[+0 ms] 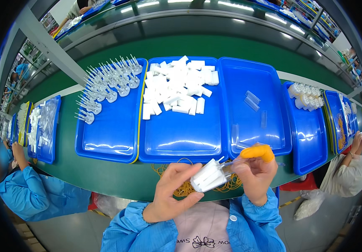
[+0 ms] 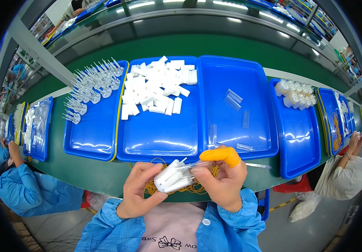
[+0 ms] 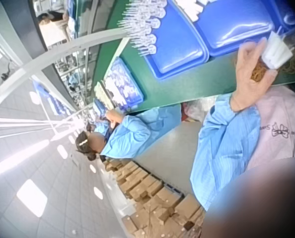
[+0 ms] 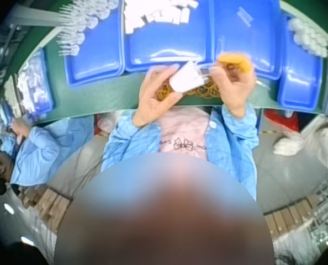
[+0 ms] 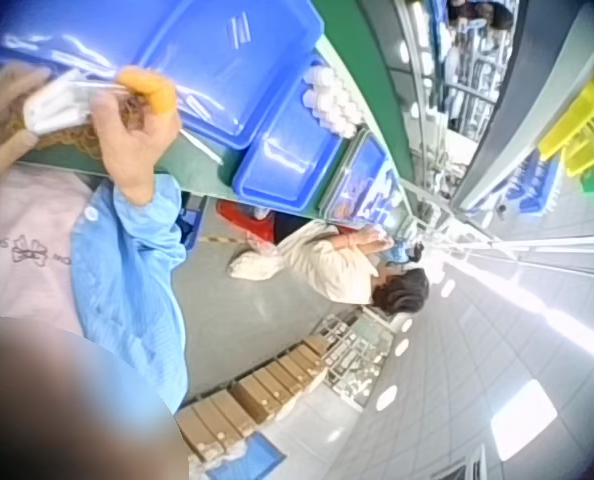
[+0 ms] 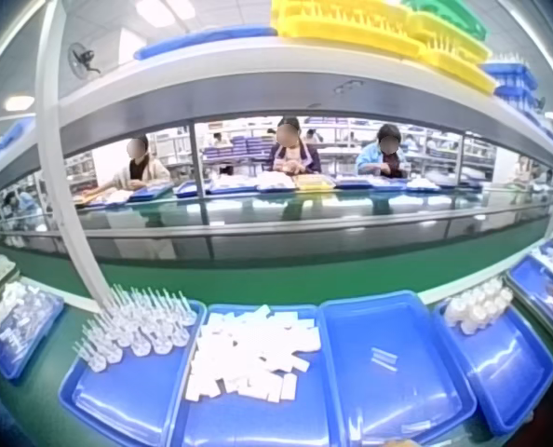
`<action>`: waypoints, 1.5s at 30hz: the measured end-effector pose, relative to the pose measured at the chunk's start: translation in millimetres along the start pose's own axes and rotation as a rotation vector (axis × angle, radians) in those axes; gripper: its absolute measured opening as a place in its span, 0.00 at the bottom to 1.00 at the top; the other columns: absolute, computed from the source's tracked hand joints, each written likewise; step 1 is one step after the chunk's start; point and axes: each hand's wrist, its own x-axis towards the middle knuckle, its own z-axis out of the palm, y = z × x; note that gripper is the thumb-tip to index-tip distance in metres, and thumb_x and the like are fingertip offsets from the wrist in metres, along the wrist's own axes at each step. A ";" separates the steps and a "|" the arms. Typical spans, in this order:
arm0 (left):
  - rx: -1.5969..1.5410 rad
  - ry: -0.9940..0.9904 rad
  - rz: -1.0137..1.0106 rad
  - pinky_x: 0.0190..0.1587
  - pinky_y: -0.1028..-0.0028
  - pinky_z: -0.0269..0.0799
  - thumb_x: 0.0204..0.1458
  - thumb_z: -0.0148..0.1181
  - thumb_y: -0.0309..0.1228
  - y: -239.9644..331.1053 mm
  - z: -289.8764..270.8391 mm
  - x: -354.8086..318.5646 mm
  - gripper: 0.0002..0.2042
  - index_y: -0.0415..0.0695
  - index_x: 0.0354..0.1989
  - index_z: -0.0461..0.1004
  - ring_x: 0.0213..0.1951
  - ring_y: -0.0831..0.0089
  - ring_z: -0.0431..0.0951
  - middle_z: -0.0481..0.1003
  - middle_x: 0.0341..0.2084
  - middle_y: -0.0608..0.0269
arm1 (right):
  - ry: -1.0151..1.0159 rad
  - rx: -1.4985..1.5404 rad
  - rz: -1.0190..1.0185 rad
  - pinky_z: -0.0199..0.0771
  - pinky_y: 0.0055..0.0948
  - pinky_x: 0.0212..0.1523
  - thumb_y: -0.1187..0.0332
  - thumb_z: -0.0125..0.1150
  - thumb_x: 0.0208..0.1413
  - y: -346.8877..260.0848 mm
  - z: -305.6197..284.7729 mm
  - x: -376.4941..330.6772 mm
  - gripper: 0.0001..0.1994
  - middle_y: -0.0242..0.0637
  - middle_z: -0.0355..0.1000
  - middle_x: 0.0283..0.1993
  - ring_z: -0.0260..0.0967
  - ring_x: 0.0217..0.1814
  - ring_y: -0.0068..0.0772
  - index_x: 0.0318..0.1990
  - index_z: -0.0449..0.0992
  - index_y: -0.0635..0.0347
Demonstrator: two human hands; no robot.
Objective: The person assembles small white plastic components by inserting them into clear cylindrical sleeves. They then secure the assembled units with yellow rubber bands and use yellow-handled scissors to trim excess material. The finished items are placed into a blue tray on the assembly line.
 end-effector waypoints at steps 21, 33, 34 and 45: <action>-0.222 0.126 0.008 0.53 0.68 0.66 0.43 0.62 0.20 -15.7 -6.5 10.5 0.22 0.33 0.50 0.67 0.49 0.68 0.69 0.64 0.47 0.55 | -0.136 -0.253 -0.273 0.67 0.30 0.45 0.71 0.62 0.49 5.9 -6.9 10.3 0.11 0.38 0.73 0.35 0.68 0.41 0.30 0.39 0.73 0.65; -0.641 0.065 -0.163 0.53 0.69 0.68 0.49 0.61 0.21 -12.3 -4.2 14.5 0.20 0.33 0.51 0.64 0.48 0.67 0.72 0.66 0.47 0.56 | -0.085 -0.249 -0.208 0.49 0.49 0.62 0.71 0.63 0.44 -2.8 -3.2 17.2 0.06 0.31 0.75 0.31 0.62 0.50 0.33 0.31 0.75 0.59; -0.663 0.050 -0.177 0.53 0.69 0.68 0.49 0.61 0.21 -12.3 -4.3 14.5 0.20 0.33 0.51 0.64 0.48 0.67 0.72 0.66 0.46 0.57 | -0.103 -0.255 -0.209 0.48 0.51 0.63 0.71 0.63 0.43 -4.5 -3.4 15.9 0.06 0.31 0.75 0.30 0.62 0.51 0.33 0.30 0.75 0.59; -0.619 0.032 -0.018 0.51 0.70 0.70 0.46 0.63 0.19 -11.5 5.3 11.1 0.19 0.34 0.47 0.66 0.47 0.69 0.72 0.65 0.45 0.56 | -0.092 -0.199 -0.236 0.51 0.52 0.61 0.68 0.65 0.42 0.4 13.1 -4.9 0.10 0.34 0.74 0.31 0.63 0.49 0.34 0.31 0.75 0.63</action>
